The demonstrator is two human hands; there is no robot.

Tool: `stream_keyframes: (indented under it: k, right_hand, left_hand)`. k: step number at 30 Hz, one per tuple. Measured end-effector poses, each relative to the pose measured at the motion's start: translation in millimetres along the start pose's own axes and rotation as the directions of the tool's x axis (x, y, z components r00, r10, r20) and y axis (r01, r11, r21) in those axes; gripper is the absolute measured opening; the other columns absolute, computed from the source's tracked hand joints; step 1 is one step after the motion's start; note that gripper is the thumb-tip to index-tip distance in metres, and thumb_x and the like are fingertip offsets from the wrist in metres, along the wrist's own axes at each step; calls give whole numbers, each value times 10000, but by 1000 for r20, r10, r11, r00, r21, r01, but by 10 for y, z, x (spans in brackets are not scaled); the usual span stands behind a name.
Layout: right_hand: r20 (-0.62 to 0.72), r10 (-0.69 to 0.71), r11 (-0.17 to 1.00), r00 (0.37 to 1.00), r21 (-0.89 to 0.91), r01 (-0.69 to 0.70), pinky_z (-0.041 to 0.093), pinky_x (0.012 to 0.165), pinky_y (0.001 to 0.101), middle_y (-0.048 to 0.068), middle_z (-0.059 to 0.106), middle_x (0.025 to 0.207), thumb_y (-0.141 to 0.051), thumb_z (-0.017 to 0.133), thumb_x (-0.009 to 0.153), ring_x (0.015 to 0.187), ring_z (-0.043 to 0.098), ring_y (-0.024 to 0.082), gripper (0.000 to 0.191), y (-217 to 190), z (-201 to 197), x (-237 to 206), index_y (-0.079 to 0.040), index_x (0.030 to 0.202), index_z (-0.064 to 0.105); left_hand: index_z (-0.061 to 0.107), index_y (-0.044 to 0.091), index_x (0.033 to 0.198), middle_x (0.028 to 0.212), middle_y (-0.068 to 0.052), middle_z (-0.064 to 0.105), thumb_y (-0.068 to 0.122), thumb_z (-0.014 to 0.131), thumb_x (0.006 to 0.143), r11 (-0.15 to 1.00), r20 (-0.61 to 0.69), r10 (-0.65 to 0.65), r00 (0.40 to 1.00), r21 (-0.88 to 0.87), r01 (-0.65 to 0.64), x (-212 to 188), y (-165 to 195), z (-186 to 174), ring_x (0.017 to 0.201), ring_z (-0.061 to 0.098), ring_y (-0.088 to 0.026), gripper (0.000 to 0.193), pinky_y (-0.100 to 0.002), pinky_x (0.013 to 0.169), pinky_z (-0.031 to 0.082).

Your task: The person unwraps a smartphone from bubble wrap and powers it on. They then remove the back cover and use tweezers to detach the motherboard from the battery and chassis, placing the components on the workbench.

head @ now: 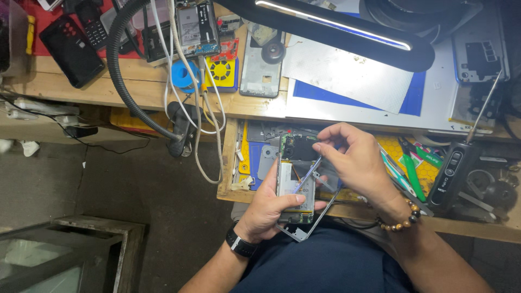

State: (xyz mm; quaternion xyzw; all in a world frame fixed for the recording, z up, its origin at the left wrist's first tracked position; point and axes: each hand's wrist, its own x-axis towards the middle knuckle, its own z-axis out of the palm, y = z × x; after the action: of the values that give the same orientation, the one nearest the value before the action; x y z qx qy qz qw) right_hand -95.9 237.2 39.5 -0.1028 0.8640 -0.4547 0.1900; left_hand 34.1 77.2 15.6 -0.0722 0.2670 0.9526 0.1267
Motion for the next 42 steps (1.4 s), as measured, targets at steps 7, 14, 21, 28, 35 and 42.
stream_keyframes:
  k: [7,14,21,28,35,42]
  right_hand:
    - [115,28,896,993,436,-76,498,663,227,43,739,912,-20,755,879,782,638,77,134,141,-5,84,6,1006,719]
    - [35,-20,727,999,686,-10,562,841,235,63,729,978,28,713,911,898,681,99,143,229,-6,81,14,1051,684]
    - [10,-23,685,1000,729,9,579,833,248,68,727,973,18,712,923,888,687,111,137,254,-9,86,18,1057,683]
    - [32,-77,769,997,638,39,569,829,247,73,727,979,18,722,921,892,679,109,139,240,-43,71,28,1055,685]
    - [88,-45,784,995,620,-19,584,763,254,61,714,971,-31,692,948,857,688,113,121,239,-91,144,6,1062,672]
    - [70,41,789,997,609,-75,592,682,270,50,695,934,-52,660,968,812,675,106,123,308,-90,45,-8,1083,649]
  left_hand:
    - [218,129,1599,1466,-195,468,-100,579,909,1000,-11,-8,1000,6,8,-4,1,-27,1366,525,-366,812,-567,1016,574]
    - [217,128,1607,1488,-218,465,-98,590,904,1000,35,10,999,-8,-10,5,-5,-66,1362,527,-367,827,-575,1026,567]
    - [226,122,1596,1482,-198,467,-99,597,894,1000,14,2,1000,-16,-1,3,-12,-57,1382,515,-377,824,-579,1022,571]
    - [225,101,1601,1487,-200,458,-100,595,903,1000,33,16,999,-3,-16,1,9,-23,1380,515,-394,816,-573,1015,573]
    - [212,93,1600,1490,-225,465,-92,597,910,1000,48,10,999,10,-10,-7,52,20,1370,523,-399,812,-575,1015,575]
    - [192,124,1619,1466,-235,480,-86,609,923,1000,67,22,998,-6,-21,-5,43,1,1346,547,-385,837,-584,1009,573]
